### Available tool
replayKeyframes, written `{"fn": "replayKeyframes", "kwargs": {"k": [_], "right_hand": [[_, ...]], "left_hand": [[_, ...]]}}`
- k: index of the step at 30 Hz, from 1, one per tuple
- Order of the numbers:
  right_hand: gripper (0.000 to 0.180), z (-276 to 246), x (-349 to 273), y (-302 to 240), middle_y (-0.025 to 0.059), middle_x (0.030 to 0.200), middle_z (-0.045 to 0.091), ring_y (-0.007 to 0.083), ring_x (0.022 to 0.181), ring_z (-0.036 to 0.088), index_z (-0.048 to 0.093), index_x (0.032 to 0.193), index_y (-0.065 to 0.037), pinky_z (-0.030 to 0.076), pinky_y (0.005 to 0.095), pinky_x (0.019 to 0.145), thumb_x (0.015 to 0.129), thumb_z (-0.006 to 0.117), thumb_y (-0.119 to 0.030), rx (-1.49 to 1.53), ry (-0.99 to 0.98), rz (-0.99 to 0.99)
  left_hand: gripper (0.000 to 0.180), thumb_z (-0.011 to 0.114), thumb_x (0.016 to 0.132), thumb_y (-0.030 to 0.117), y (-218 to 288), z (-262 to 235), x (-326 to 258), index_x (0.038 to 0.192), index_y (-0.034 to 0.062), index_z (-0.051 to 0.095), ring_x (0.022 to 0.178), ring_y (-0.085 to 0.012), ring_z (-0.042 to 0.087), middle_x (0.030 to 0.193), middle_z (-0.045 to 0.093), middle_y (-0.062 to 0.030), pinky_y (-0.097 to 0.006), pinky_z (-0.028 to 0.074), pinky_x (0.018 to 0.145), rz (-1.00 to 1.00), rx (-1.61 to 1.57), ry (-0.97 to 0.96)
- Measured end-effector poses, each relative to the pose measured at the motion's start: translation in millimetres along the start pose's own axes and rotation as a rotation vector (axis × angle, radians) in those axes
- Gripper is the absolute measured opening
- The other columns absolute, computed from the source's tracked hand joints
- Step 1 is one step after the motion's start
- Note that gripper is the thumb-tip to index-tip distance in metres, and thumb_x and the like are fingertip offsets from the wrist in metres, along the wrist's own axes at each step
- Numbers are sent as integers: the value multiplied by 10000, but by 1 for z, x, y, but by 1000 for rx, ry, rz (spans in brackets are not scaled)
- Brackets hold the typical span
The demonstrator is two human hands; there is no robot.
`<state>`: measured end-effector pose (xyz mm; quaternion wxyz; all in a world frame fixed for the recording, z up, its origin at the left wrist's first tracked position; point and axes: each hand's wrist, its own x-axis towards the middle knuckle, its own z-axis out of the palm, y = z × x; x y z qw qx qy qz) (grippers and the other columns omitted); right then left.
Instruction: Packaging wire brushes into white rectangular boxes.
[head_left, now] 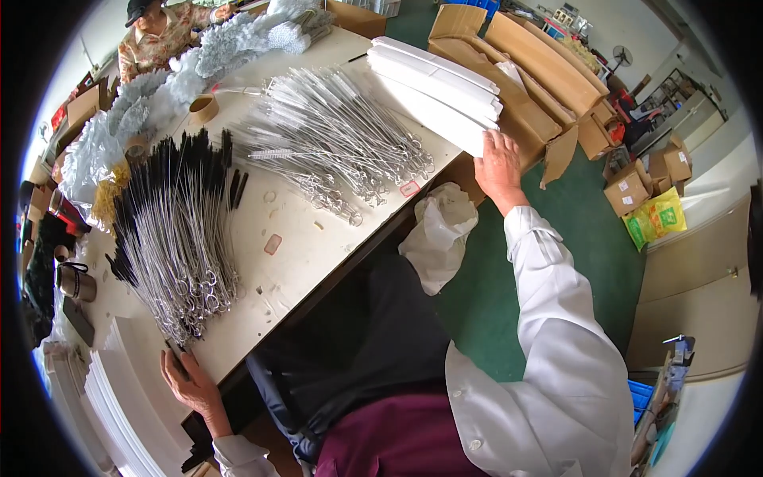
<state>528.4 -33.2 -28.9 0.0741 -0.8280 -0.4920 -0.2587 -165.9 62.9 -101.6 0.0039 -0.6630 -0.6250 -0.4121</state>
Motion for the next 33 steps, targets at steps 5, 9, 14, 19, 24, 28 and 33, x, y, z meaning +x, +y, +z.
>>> {"fn": "replayKeyframes", "kwargs": {"k": [5,9,14,19,24,28,33], "right_hand": [[590,-17,4,12,167,1406,565,360,1317,513,565,1344,4,397,472,1125,816,787,-134,-2,108,33],[502,-45,4,-17,188,1213,700,374,1107,667,654,1254,48,531,433,990,840,826,-178,646,160,220],[427,-106,-27,-106,147,1099,741,195,924,714,673,1286,52,571,329,885,981,722,-242,1726,-444,305],[457,-122,-84,-181,181,1138,729,234,959,716,657,1266,92,586,351,842,1043,602,-303,2052,-974,270],[490,-113,-118,-223,163,1154,718,238,957,712,639,1299,70,586,350,812,1054,590,-351,2001,-1397,362],[555,-103,-127,-226,139,1164,706,225,944,710,595,1359,55,580,332,790,1055,594,-409,1971,-1425,420],[455,-102,-135,-218,135,1152,712,202,932,710,639,1312,37,577,320,773,1051,628,-335,1939,-1353,377]], "left_hand": [[378,638,1014,204,6,-3,2,1298,-45,621,1222,-426,612,1350,620,-253,-453,504,1028,82,83,23],[349,643,1008,164,1,-3,-1,1296,-33,625,1219,-424,616,1339,629,-245,-453,503,1031,110,119,60],[349,695,907,28,70,-36,-2,1251,-16,653,1214,-437,621,1332,637,-245,-496,501,1039,299,-37,86],[434,757,818,34,174,-38,4,1238,-11,658,1253,-466,597,1376,620,-254,-560,452,1089,642,-182,-168],[538,758,789,75,212,-5,9,1304,2,620,1311,-445,520,1429,548,-245,-561,414,1127,812,-184,-411],[587,736,818,111,205,20,3,1367,1,557,1309,-392,516,1367,560,-227,-540,356,1173,883,-113,-573],[616,759,809,122,212,13,13,1375,3,548,1277,-390,535,1323,567,-221,-532,334,1191,900,-147,-632]]}}
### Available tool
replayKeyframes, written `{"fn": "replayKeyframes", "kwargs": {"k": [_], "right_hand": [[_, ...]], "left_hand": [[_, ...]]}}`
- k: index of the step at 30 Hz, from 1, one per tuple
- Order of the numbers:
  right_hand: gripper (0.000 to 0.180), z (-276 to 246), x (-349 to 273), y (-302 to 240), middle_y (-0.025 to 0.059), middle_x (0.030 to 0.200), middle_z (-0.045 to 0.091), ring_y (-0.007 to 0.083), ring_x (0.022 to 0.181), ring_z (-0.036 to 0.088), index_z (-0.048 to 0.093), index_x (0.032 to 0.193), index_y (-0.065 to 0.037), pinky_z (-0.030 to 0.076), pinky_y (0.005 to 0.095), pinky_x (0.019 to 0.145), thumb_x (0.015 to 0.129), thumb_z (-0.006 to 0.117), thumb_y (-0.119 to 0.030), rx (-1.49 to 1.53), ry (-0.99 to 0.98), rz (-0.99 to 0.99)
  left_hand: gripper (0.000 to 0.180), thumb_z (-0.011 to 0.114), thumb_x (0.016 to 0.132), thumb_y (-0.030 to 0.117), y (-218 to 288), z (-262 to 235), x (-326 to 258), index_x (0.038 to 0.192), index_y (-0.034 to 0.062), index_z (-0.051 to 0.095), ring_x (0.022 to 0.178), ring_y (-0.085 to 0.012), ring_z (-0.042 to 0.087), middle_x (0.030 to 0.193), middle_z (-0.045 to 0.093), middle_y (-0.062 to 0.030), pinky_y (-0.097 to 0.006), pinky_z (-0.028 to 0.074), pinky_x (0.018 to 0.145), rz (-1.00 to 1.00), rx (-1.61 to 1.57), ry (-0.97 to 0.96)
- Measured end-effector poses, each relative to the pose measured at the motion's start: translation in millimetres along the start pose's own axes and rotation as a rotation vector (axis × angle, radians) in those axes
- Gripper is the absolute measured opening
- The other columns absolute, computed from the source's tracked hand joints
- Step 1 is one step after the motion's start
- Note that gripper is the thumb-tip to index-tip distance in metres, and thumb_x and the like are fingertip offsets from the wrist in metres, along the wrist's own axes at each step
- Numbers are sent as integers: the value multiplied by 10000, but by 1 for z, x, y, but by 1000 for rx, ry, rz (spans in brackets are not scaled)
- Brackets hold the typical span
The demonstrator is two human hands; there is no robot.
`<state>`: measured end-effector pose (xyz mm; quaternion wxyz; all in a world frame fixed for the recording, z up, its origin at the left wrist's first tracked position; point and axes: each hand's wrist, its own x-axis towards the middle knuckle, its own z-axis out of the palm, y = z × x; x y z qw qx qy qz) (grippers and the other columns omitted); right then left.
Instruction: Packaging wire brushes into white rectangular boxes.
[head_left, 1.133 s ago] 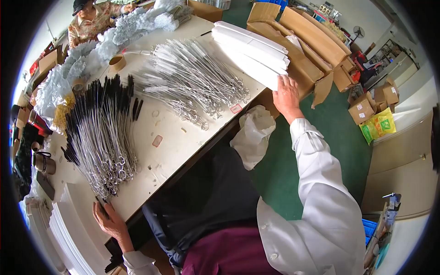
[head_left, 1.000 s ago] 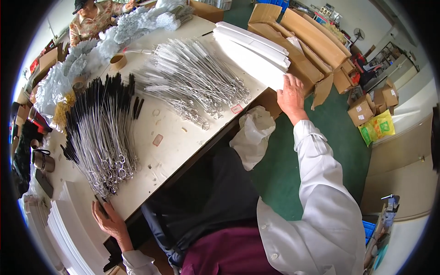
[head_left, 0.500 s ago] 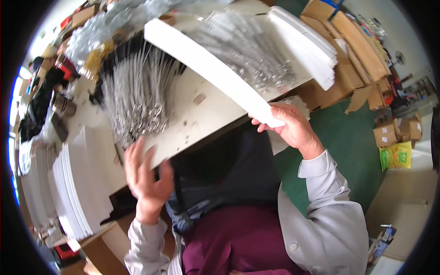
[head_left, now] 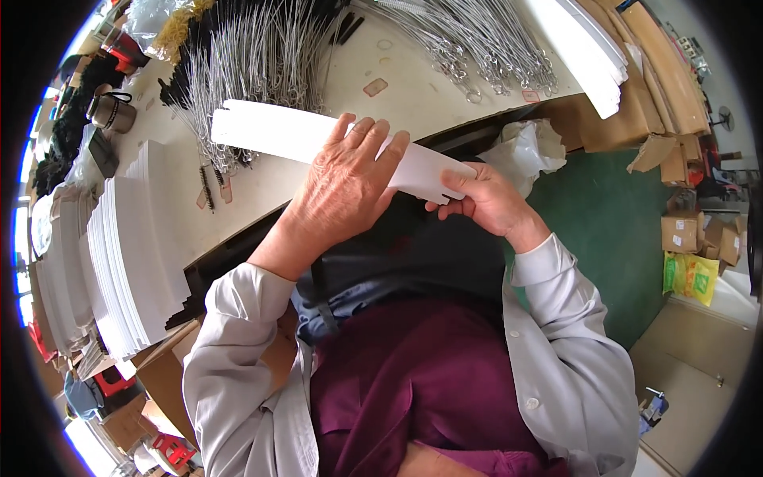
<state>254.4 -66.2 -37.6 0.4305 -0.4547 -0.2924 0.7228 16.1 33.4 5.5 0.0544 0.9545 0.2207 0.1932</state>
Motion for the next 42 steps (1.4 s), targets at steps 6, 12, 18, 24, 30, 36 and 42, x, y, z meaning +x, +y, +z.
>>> {"fn": "replayKeyframes", "kwargs": {"k": [6,12,18,24,30,36,42], "right_hand": [[236,19,-12,-15,141,1160,719,255,937,715,741,1191,-35,580,344,807,984,662,-115,-728,90,-388],[560,28,-24,-33,126,1232,691,338,1132,653,740,1196,-59,573,422,930,658,678,84,-1405,121,-1078],[584,39,-20,-33,123,1308,651,347,1163,633,707,1249,-35,559,445,992,674,675,64,-1416,10,-1146],[468,20,-16,-28,169,1270,648,355,1121,636,658,1280,14,535,431,973,816,677,69,-1465,332,-1109],[402,45,-21,1,194,1111,676,365,963,675,652,1245,38,565,427,833,853,729,-5,-1216,473,-968],[424,59,-3,29,284,1188,646,450,1091,639,611,1243,74,543,481,941,896,720,-144,-1213,517,-852],[438,73,4,52,170,1074,650,214,762,662,585,1279,54,562,332,686,887,757,-43,-744,502,-686]], "left_hand": [[502,805,782,117,-3,-31,-3,1234,-15,632,1022,-372,615,1038,616,-155,-481,494,966,2,69,-4],[623,850,769,212,-4,-82,-16,1309,8,616,1142,-384,638,1182,675,-195,-444,514,977,-107,-245,-307],[703,871,734,254,-6,-64,-17,1319,-13,587,1122,-405,647,1185,680,-214,-463,530,952,-188,-447,-427],[786,859,710,201,3,-60,-24,1380,-2,504,1007,-354,679,1031,658,-169,-467,550,811,-243,-69,-341],[814,850,708,177,9,-24,-36,1406,-5,473,905,-327,642,998,589,-142,-445,537,775,-181,136,-182],[806,814,693,116,17,-1,-46,1410,-44,479,920,-324,625,1016,588,-153,-437,530,799,-200,222,-128],[697,754,752,123,22,1,-56,1378,-59,506,843,-301,619,975,584,-151,-416,542,758,-178,218,-95]]}}
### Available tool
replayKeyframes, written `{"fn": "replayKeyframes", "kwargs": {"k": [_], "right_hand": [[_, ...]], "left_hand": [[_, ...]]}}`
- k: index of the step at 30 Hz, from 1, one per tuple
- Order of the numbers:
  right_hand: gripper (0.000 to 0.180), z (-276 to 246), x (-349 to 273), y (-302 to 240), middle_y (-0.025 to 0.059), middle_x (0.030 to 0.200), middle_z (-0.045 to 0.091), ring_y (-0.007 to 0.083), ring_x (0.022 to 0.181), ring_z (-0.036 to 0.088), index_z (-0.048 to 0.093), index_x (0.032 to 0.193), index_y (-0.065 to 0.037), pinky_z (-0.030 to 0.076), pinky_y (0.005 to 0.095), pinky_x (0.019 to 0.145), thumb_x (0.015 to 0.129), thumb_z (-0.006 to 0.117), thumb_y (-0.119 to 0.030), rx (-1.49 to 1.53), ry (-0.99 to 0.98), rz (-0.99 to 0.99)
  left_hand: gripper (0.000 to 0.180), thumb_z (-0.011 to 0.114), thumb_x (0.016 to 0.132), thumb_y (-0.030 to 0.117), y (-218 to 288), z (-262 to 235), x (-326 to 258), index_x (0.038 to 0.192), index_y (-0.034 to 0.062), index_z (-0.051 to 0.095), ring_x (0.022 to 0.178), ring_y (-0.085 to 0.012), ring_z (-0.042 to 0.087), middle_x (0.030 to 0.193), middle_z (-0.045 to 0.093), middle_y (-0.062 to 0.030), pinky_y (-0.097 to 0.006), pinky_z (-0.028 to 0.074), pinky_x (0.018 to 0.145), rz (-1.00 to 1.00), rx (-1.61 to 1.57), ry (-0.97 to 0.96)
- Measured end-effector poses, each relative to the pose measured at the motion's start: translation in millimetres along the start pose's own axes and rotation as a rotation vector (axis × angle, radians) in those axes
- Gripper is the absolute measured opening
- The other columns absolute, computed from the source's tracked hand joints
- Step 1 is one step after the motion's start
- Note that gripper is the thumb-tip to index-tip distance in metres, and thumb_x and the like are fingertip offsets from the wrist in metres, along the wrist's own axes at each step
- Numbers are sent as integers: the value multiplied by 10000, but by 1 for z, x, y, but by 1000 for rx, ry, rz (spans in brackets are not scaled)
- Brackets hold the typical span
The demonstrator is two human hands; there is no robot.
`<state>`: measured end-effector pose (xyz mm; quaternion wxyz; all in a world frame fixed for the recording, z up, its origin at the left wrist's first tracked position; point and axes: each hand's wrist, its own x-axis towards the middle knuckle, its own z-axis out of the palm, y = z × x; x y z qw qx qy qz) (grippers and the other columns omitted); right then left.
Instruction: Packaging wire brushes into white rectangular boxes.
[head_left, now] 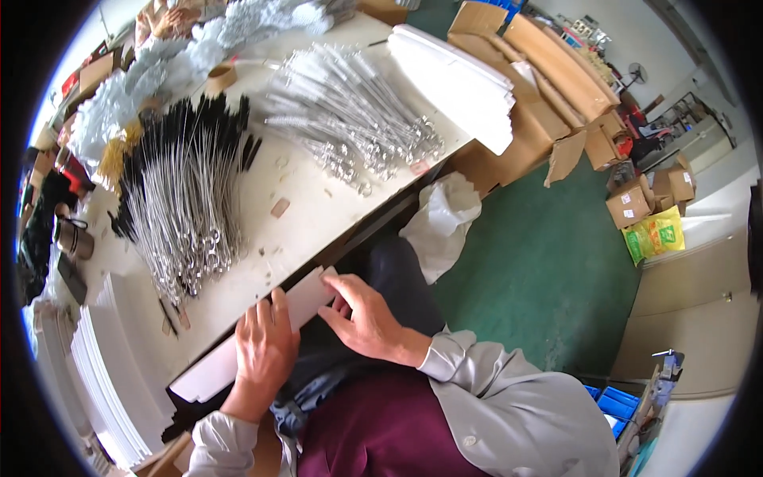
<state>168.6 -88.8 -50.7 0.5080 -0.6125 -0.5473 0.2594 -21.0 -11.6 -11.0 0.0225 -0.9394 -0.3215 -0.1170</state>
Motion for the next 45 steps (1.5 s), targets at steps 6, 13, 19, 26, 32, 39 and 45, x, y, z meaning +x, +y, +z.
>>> {"fn": "replayKeyframes", "kwargs": {"k": [6,13,19,26,32,39,45], "right_hand": [[370,-10,5,18,146,1047,710,165,842,689,614,1248,59,570,320,739,951,743,-120,162,-140,218],[329,-20,13,9,116,969,735,158,819,709,642,1193,72,578,299,706,1002,698,-191,255,-358,285],[321,-45,24,-11,91,847,704,137,569,686,677,1116,54,524,253,453,1005,664,-247,442,-493,596],[373,-49,32,4,111,1035,662,107,495,612,638,1254,40,430,208,399,1049,611,-271,630,-618,812],[375,-42,23,-3,138,1093,696,133,535,645,646,1213,35,497,239,450,978,714,-250,580,-606,804],[628,-21,33,-12,184,1265,646,340,1189,606,579,1310,73,451,463,1072,821,809,-247,-620,-536,-552],[608,-20,43,-9,189,1230,638,349,1148,606,578,1302,68,473,445,1045,814,810,-209,-601,-593,-586]], "left_hand": [[838,830,673,131,4,19,-10,1406,-71,477,842,-320,610,998,572,-164,-432,534,758,-16,-113,27],[803,810,717,186,3,19,-26,1422,-29,488,918,-347,631,1088,601,-192,-464,535,806,-14,-86,25],[755,781,735,186,4,20,-21,1413,-14,516,992,-368,638,1198,619,-211,-466,534,856,12,-185,38],[738,830,688,134,4,26,-26,1352,-11,544,991,-340,666,1174,638,-183,-447,552,859,-33,-284,-37],[692,835,709,139,-2,21,-30,1321,-2,544,973,-339,684,1133,659,-169,-433,566,828,-72,-322,-119],[633,813,747,156,2,20,-15,1305,10,551,950,-354,694,1069,687,-157,-452,577,805,-95,-408,-70],[637,827,745,175,-1,19,-17,1289,-13,556,1003,-377,683,1125,682,-185,-457,558,871,-93,-444,-7]]}}
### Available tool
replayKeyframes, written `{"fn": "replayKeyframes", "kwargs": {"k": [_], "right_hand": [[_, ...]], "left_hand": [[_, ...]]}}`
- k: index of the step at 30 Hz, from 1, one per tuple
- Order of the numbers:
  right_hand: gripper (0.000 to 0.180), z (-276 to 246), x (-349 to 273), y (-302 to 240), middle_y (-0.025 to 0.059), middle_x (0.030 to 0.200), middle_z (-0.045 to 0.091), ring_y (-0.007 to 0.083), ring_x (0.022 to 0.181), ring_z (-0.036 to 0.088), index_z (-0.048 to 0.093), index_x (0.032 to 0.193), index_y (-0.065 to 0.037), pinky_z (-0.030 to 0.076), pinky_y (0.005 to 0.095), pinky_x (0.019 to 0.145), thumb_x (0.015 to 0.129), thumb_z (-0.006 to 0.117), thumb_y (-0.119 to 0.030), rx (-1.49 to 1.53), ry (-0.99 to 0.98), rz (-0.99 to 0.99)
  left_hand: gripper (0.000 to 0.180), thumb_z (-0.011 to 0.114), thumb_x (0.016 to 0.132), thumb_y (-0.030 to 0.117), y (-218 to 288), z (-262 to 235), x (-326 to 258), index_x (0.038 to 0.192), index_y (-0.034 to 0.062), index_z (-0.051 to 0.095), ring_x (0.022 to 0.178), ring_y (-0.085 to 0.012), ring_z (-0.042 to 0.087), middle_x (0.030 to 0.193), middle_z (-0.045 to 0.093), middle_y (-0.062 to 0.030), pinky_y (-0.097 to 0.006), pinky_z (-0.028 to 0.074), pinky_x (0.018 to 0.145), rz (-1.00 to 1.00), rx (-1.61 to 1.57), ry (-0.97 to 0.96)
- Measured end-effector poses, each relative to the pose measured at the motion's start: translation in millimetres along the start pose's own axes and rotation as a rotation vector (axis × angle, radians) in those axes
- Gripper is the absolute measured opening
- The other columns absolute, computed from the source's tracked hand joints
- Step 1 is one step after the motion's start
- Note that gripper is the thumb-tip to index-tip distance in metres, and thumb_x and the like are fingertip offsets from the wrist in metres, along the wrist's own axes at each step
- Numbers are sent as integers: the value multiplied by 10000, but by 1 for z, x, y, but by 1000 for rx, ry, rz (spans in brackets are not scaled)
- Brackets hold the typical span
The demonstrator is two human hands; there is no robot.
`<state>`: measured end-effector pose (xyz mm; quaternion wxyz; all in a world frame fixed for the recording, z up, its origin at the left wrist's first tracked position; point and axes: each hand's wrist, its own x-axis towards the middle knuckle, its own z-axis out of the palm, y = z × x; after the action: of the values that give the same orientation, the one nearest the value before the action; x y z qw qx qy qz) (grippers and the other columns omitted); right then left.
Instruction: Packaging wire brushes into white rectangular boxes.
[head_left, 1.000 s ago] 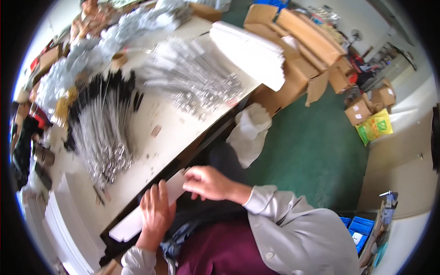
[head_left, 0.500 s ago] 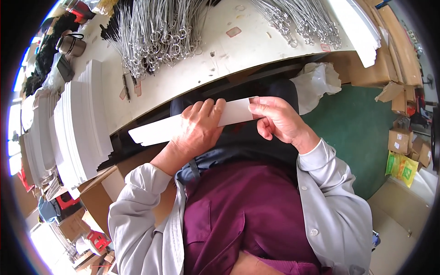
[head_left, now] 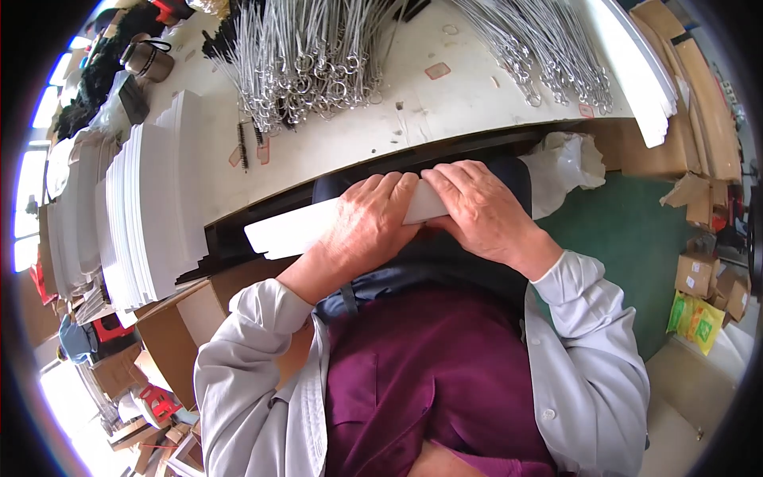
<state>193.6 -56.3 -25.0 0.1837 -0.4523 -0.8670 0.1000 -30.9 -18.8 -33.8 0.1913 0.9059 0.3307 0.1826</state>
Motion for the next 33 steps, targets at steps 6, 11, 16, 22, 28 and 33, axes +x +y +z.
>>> {"fn": "replayKeyframes", "kwargs": {"k": [6,11,16,22,28,33], "right_hand": [[605,-16,2,13,203,1228,624,351,1127,607,581,1308,73,480,451,1032,822,805,-209,-101,49,5],[700,0,22,6,190,1303,603,358,1189,582,533,1401,41,473,464,1051,805,822,-185,-63,-10,-40],[598,-8,32,9,180,1229,629,331,1126,608,555,1359,70,479,429,1032,871,753,-214,-91,16,-125],[551,-10,54,30,174,1249,659,313,1123,626,603,1322,67,494,420,1016,883,748,-234,-181,66,-179],[539,11,74,56,129,1274,660,307,1183,615,621,1343,-5,484,413,1060,851,779,-161,-133,135,-164],[536,20,75,60,121,1315,645,316,1212,597,626,1353,-27,473,416,1081,855,775,-156,-30,153,-129]], "left_hand": [[684,841,760,212,-18,-24,-13,1330,-31,551,1093,-387,648,1206,648,-204,-477,529,931,-37,117,28],[701,846,753,233,-13,-21,1,1324,-50,553,1115,-387,642,1219,644,-212,-478,517,966,-58,108,-9],[724,849,758,254,-17,-32,-4,1339,-55,548,1135,-403,631,1252,630,-231,-480,511,980,-6,111,57],[695,828,804,252,-40,-40,-4,1350,-66,538,1137,-422,627,1270,628,-245,-489,504,988,-47,249,143],[588,804,824,245,-53,-24,12,1276,-62,588,1095,-389,641,1170,662,-212,-470,514,955,-128,281,252],[557,802,819,251,-54,-15,10,1247,-52,611,1075,-365,639,1136,667,-180,-451,522,931,-183,289,304]]}}
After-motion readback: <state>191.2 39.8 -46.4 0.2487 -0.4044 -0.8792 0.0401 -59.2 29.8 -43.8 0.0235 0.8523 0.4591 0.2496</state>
